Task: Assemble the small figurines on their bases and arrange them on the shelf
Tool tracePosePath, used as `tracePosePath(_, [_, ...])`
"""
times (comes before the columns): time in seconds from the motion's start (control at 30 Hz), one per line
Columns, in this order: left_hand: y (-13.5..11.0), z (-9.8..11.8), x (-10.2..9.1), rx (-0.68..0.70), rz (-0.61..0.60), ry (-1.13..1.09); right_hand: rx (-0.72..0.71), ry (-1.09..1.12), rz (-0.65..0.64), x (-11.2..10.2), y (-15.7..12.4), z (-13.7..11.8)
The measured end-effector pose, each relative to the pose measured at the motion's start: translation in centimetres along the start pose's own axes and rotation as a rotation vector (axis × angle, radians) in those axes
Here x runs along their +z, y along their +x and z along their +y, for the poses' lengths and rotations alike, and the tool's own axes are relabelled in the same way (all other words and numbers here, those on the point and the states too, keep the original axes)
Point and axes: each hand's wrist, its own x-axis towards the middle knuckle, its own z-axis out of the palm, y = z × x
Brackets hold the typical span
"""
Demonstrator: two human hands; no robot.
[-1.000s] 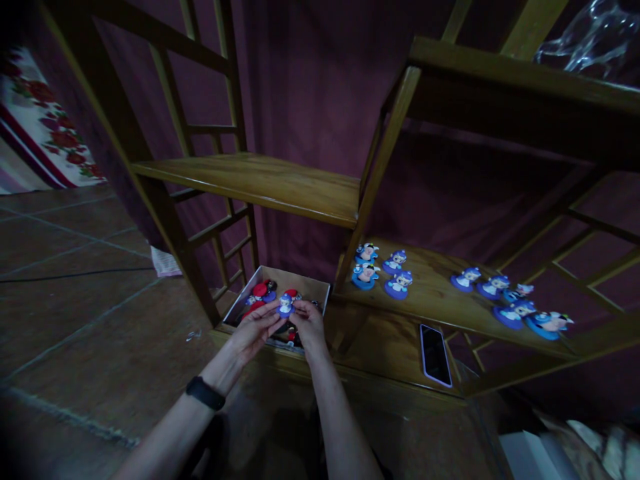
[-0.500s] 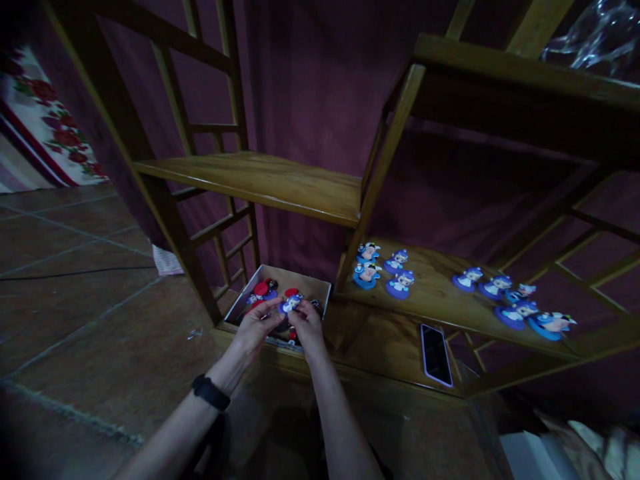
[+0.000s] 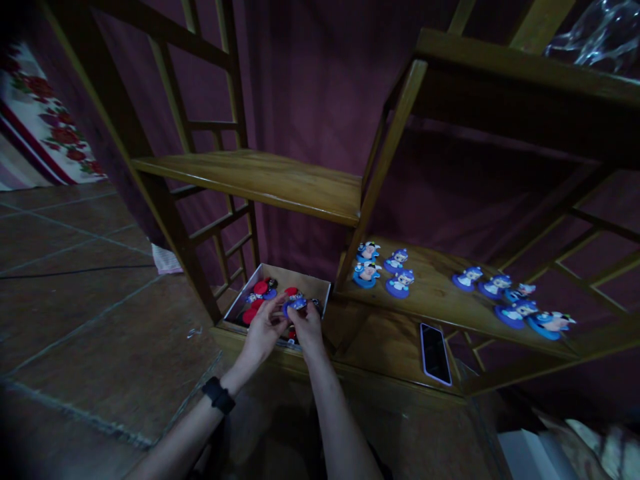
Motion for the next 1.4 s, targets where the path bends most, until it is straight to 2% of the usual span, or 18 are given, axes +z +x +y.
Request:
tracePosePath(0.13, [0.1,0.1,0.1,-0.092,-0.014,-0.096,-0.008,0.029,-0.024,-0.1,0.0,0.1])
tracePosePath(0.27, [0.4,-0.2,-0.1,-0.081,-0.059,-0.015,-0.003,0.038,-0.032,-0.1,-0.1,-0.1])
tracePosePath(0.47, [0.4,-0.5,-0.3,-0.096,-0.035,-0.004,-0.010,0.009,-0.065,0.2,-0.3,-0.5])
tracePosePath(0.73, [0.4,0.2,-0.5,-0.213,-0.032,-0.210,-0.012,-0.053,-0.132,-0.4,-0.2,-0.6])
tracePosePath(0.87, [0.4,0.6,-1.1,-0.374,-0.044,-0.361,0.034,-0.040,-0.083,-0.7,-0.3,-0.7])
tracePosePath(1.0, [0.2,0.9,-1.6,-0.490,-0.062,-0.476,0.004,-0.081,-0.063,-0.9,-0.2,-0.3])
tracePosePath(1.23, [-0.3,0.6,-2.2,-0.561,-0.100,-0.476,-0.063,-0.162,-0.063,-1.2,-0.3,0.3])
tracePosePath(1.4, [-0.3,0.7,-2.2,-0.580,-0.116,-0.453,-0.014,-0.134,-0.027,-1.1,-0.3,0.3])
